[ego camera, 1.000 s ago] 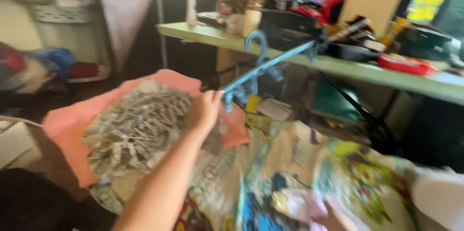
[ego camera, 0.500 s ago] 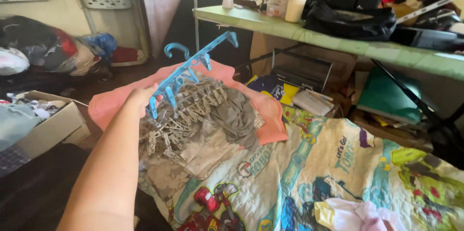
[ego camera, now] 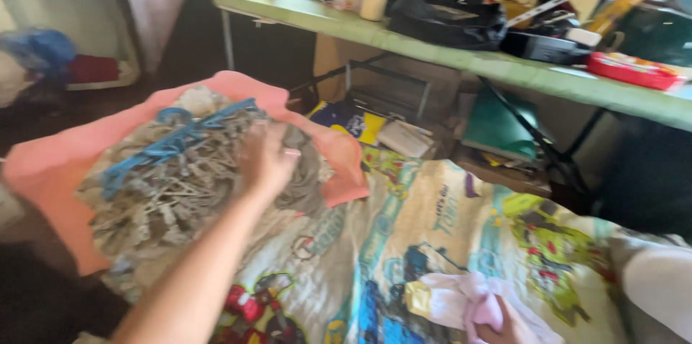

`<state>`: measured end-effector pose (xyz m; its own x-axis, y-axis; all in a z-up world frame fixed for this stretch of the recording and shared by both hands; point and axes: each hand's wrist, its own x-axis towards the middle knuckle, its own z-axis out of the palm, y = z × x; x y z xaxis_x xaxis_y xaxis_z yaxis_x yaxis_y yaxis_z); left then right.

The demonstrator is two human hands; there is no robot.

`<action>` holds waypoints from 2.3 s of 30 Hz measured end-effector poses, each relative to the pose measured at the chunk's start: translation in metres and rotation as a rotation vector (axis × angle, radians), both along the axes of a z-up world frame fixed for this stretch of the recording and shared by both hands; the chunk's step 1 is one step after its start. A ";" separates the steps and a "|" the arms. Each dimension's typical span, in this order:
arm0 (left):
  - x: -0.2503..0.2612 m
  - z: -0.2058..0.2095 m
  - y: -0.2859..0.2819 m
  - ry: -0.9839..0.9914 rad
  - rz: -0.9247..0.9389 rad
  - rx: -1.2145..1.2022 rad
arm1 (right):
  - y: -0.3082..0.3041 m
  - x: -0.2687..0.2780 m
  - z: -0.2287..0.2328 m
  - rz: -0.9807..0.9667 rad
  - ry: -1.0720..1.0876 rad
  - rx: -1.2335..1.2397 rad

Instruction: The person removes several small garments from hangers and folds them on a bed. They handle a pink top, a patterned dress, and a pink shirt, placing each folded item into a neat pile.

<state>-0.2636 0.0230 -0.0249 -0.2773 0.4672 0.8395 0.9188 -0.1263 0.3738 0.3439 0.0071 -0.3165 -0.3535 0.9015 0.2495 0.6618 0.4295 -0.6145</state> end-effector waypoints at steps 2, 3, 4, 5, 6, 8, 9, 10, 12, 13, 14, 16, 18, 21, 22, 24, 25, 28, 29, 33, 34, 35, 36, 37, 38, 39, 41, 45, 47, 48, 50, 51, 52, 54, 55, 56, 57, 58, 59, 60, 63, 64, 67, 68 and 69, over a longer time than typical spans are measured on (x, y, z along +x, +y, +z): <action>0.050 -0.028 0.030 0.014 -0.271 0.091 | 0.022 0.003 0.022 -0.020 0.035 0.019; 0.076 -0.041 0.044 0.032 -0.526 0.180 | 0.034 -0.011 0.029 -0.028 0.053 0.030; 0.099 -0.044 0.045 0.028 -0.544 0.181 | 0.028 -0.017 0.029 -0.046 0.051 0.031; 0.124 -0.048 0.045 -0.282 -0.702 0.060 | 0.023 -0.022 0.028 -0.178 0.042 -0.035; 0.153 -0.051 0.047 -0.588 -0.860 -0.075 | 0.017 -0.023 0.027 -0.322 0.041 -0.098; 0.204 -0.066 0.040 -0.790 -0.957 -0.206 | -0.005 -0.042 0.053 -0.393 0.069 -0.107; 0.230 -0.073 0.036 -0.991 -1.014 -0.342 | -0.016 -0.051 0.066 -0.435 0.095 -0.119; 0.256 -0.093 0.041 -0.982 -1.055 -0.359 | -0.017 -0.053 0.070 -0.476 0.101 -0.111; 0.313 -0.137 0.048 -0.806 -1.051 -0.377 | -0.021 -0.052 0.075 -0.416 0.219 -0.087; 0.338 -0.158 0.046 -0.800 -1.097 -0.399 | -0.017 -0.048 0.072 -0.465 0.222 -0.082; 0.363 -0.179 0.041 -0.654 -1.057 -0.531 | -0.014 -0.044 0.067 -0.436 0.231 -0.068; 0.397 -0.206 0.025 -0.487 -1.056 -0.667 | -0.011 -0.031 0.061 -0.454 0.241 -0.050; 0.411 -0.210 0.011 0.266 -0.576 -0.792 | -0.003 -0.018 0.063 -0.208 0.462 -0.161; 0.404 -0.238 0.030 0.092 -0.683 -0.665 | -0.017 0.010 0.185 -0.129 0.511 -0.757; 0.404 -0.240 0.033 0.102 -0.704 -0.657 | -0.011 0.035 0.207 -0.148 0.520 -0.743; 0.402 -0.249 0.036 0.118 -0.680 -0.668 | -0.002 0.085 0.247 -0.271 0.150 -0.309; 0.402 -0.254 0.039 0.123 -0.698 -0.666 | -0.007 0.113 0.279 -0.290 0.152 -0.306; 0.406 -0.273 0.051 0.161 -0.621 -0.606 | -0.024 0.214 0.360 -0.536 -0.175 0.170; 0.406 -0.280 0.055 0.192 -0.587 -0.595 | -0.032 0.258 0.378 -0.641 -0.317 0.430; 0.398 -0.309 0.075 0.179 -0.552 -0.548 | -0.077 0.444 0.420 -1.325 -0.944 0.426; 0.394 -0.311 0.076 0.179 -0.564 -0.548 | -0.103 0.446 0.437 -1.334 -0.951 0.422; 0.390 -0.314 0.077 0.404 -0.595 -0.386 | -0.129 0.447 0.453 -1.454 -0.847 0.276; 0.387 -0.314 0.081 0.621 -0.616 -0.211 | -0.152 0.447 0.472 -1.567 -0.734 0.136; 0.391 -0.313 0.084 0.619 -0.624 -0.203 | -0.163 0.438 0.482 -1.577 -0.736 0.139; 0.391 -0.313 0.085 0.543 -0.696 -0.208 | -0.173 0.427 0.489 -1.652 -0.700 -0.099; 0.390 -0.312 0.085 0.467 -0.768 -0.213 | -0.183 0.415 0.496 -1.715 -0.654 -0.340; 0.391 -0.313 0.084 0.542 -0.725 -0.206 | -0.179 0.449 0.481 -1.708 -0.563 -0.265; 0.396 -0.326 0.089 0.372 -0.701 -0.270 | -0.163 0.500 0.459 -1.752 -0.380 -0.034; 0.391 -0.328 0.093 0.452 -0.683 -0.200 | -0.150 0.482 0.470 -1.676 -0.468 0.130; 0.388 -0.330 0.095 0.525 -0.674 -0.132 | -0.142 0.473 0.476 -1.598 -0.559 0.290; 0.394 -0.310 0.079 0.512 -0.665 -0.083 | -0.128 0.440 0.501 -1.460 -0.674 0.488; 0.396 -0.301 0.071 0.498 -0.669 -0.034 | -0.121 0.423 0.513 -1.320 -0.787 0.679; 0.396 -0.298 0.069 0.498 -0.660 -0.035 | -0.108 0.408 0.529 -1.312 -0.782 0.682; 0.397 -0.291 0.066 0.290 -0.674 -0.388 | -0.084 0.377 0.561 -1.060 -0.961 0.948; 0.395 -0.288 0.067 0.290 -0.665 -0.386 | -0.076 0.344 0.580 -1.055 -0.954 0.954; 0.392 -0.287 0.065 0.318 -0.691 -0.326 | -0.069 0.311 0.597 -0.975 -0.934 0.994; 0.390 -0.286 0.062 0.345 -0.717 -0.265 | -0.063 0.277 0.615 -0.894 -0.913 1.032; 0.386 -0.254 0.057 0.342 -0.705 -0.264 | -0.056 0.241 0.626 -0.885 -0.907 1.039; 0.383 -0.221 0.053 -0.204 -0.823 -0.275 | -0.049 0.206 0.637 -0.809 -0.762 1.016; 0.378 -0.189 0.046 -0.759 -0.902 -0.272 | -0.042 0.168 0.648 -0.728 -0.621 0.988; 0.359 -0.022 -0.016 -0.738 -0.652 0.131 | -0.015 0.081 0.650 -0.285 -0.217 0.847; 0.346 0.016 -0.025 -0.733 -0.634 0.142 | -0.020 0.053 0.647 -0.267 -0.207 0.853; 0.316 0.131 -0.065 -0.170 -0.605 0.460 | -0.039 -0.025 0.633 0.058 -0.962 1.516; 0.311 0.172 -0.084 0.044 -0.585 0.335 | -0.041 -0.049 0.629 0.141 -0.977 1.501; 0.306 0.213 -0.104 0.253 -0.560 0.207 | -0.043 -0.074 0.624 0.223 -0.992 1.486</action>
